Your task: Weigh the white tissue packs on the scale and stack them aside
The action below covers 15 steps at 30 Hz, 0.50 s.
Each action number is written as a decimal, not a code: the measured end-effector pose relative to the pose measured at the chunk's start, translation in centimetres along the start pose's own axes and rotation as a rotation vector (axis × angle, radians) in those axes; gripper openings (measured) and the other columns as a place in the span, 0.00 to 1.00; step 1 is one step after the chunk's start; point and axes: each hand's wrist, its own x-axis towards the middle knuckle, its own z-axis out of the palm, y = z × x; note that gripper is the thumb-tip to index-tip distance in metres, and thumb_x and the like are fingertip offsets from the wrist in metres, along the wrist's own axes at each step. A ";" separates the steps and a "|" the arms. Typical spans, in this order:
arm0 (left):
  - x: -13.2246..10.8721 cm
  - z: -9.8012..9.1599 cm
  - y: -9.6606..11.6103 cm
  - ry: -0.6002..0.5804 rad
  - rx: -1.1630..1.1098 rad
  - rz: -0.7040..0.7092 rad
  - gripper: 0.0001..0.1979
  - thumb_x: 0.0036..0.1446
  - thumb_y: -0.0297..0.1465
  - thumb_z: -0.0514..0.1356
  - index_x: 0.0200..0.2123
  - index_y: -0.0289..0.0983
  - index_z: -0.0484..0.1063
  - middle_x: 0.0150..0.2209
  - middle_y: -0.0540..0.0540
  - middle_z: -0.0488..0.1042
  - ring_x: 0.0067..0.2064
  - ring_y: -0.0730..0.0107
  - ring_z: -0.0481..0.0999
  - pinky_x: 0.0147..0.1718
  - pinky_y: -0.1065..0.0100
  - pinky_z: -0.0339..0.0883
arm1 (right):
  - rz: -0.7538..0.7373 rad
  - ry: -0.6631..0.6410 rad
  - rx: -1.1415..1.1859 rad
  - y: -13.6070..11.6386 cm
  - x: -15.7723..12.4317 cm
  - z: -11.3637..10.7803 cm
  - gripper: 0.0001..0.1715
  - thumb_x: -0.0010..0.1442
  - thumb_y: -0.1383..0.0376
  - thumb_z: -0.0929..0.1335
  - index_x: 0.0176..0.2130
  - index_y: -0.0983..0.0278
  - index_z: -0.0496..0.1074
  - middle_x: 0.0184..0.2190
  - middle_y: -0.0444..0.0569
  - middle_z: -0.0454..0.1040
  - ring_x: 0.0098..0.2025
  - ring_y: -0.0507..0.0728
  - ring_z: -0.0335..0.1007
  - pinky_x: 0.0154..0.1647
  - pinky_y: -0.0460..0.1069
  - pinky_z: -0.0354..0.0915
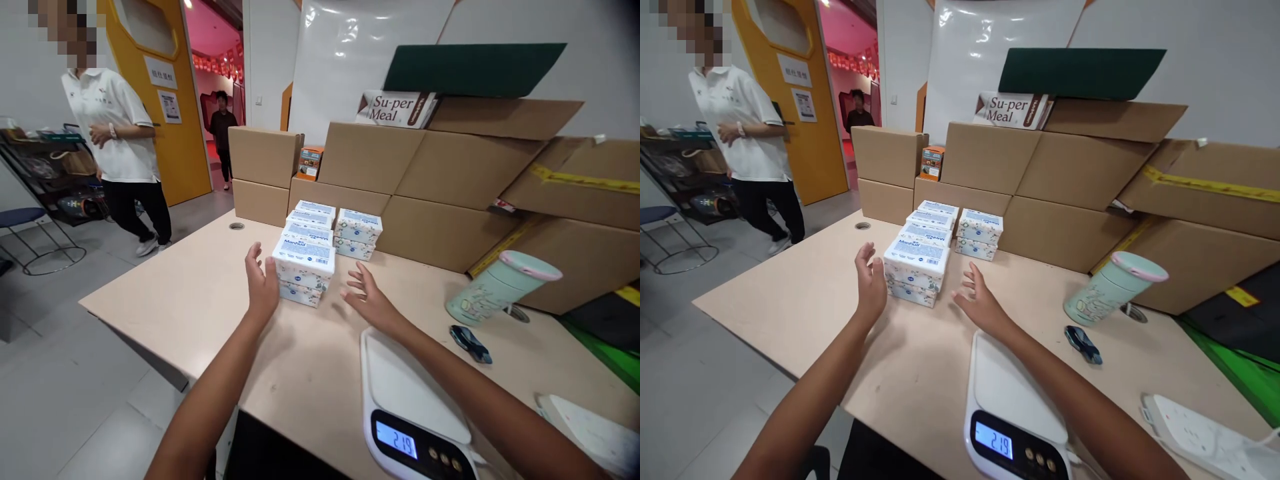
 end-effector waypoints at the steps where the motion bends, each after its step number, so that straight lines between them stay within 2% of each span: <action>1: 0.2 0.1 -0.2 -0.015 -0.025 -0.066 0.35 0.74 0.55 0.51 0.73 0.41 0.57 0.78 0.32 0.58 0.79 0.46 0.59 0.77 0.49 0.54 | -0.014 -0.028 0.041 -0.5 0.2 0.6 0.69 0.60 0.39 0.73 0.82 0.53 0.36 0.82 0.63 0.52 0.79 0.71 0.59 0.77 0.72 0.60; 3: 0.1 0.4 -0.4 -0.084 -0.043 -0.146 0.33 0.75 0.55 0.50 0.70 0.39 0.63 0.75 0.32 0.65 0.76 0.45 0.65 0.74 0.48 0.60 | -0.085 -0.086 0.082 -1.8 0.8 2.0 0.70 0.58 0.41 0.75 0.82 0.54 0.39 0.83 0.60 0.48 0.83 0.70 0.49 0.81 0.71 0.52; 4: -0.1 0.5 -0.4 -0.124 -0.039 -0.150 0.33 0.75 0.55 0.50 0.69 0.39 0.66 0.73 0.33 0.69 0.73 0.44 0.69 0.72 0.48 0.63 | -0.139 -0.108 0.091 -2.4 1.0 2.7 0.69 0.58 0.43 0.76 0.82 0.55 0.41 0.83 0.58 0.49 0.83 0.69 0.48 0.82 0.69 0.50; 6: -0.7 0.5 0.0 -0.167 -0.027 -0.078 0.33 0.74 0.57 0.50 0.67 0.40 0.70 0.67 0.34 0.76 0.68 0.44 0.75 0.68 0.47 0.68 | -0.251 -0.119 0.109 -3.6 1.1 3.9 0.64 0.60 0.47 0.75 0.82 0.54 0.45 0.81 0.55 0.55 0.82 0.68 0.52 0.82 0.69 0.51; 8: -1.7 0.4 0.7 -0.149 -0.042 0.039 0.36 0.72 0.59 0.53 0.68 0.40 0.71 0.66 0.35 0.78 0.67 0.43 0.76 0.67 0.46 0.70 | -0.328 -0.076 0.108 -4.4 0.5 4.2 0.61 0.62 0.51 0.74 0.82 0.53 0.47 0.79 0.54 0.61 0.80 0.69 0.58 0.80 0.71 0.56; 10: -3.0 0.4 1.5 -0.137 -0.103 0.134 0.37 0.72 0.59 0.54 0.71 0.41 0.69 0.69 0.35 0.75 0.70 0.42 0.74 0.68 0.45 0.69 | -0.377 0.013 0.059 -4.7 -1.0 3.0 0.58 0.64 0.53 0.73 0.82 0.52 0.47 0.78 0.54 0.63 0.77 0.71 0.62 0.78 0.72 0.60; 12: -4.6 0.5 2.2 -0.204 -0.179 0.207 0.37 0.73 0.57 0.54 0.75 0.44 0.65 0.73 0.37 0.71 0.75 0.42 0.69 0.72 0.45 0.66 | -0.440 0.136 -0.025 -4.5 -3.1 0.6 0.56 0.66 0.54 0.73 0.82 0.51 0.47 0.78 0.55 0.63 0.76 0.71 0.65 0.76 0.72 0.63; 13: -5.5 0.6 2.4 -0.273 -0.213 0.243 0.37 0.74 0.56 0.54 0.78 0.45 0.61 0.76 0.38 0.67 0.77 0.42 0.66 0.74 0.44 0.63 | -0.469 0.203 -0.067 -4.2 -4.4 -0.9 0.55 0.67 0.53 0.73 0.82 0.50 0.48 0.78 0.55 0.63 0.75 0.71 0.66 0.75 0.72 0.65; 15: -7.3 0.8 2.5 -0.491 -0.267 0.326 0.39 0.75 0.54 0.53 0.81 0.47 0.53 0.81 0.40 0.57 0.81 0.42 0.56 0.78 0.43 0.57 | -0.508 0.330 -0.133 -3.2 -7.2 -3.7 0.52 0.69 0.50 0.73 0.81 0.47 0.50 0.76 0.55 0.66 0.73 0.71 0.69 0.69 0.70 0.72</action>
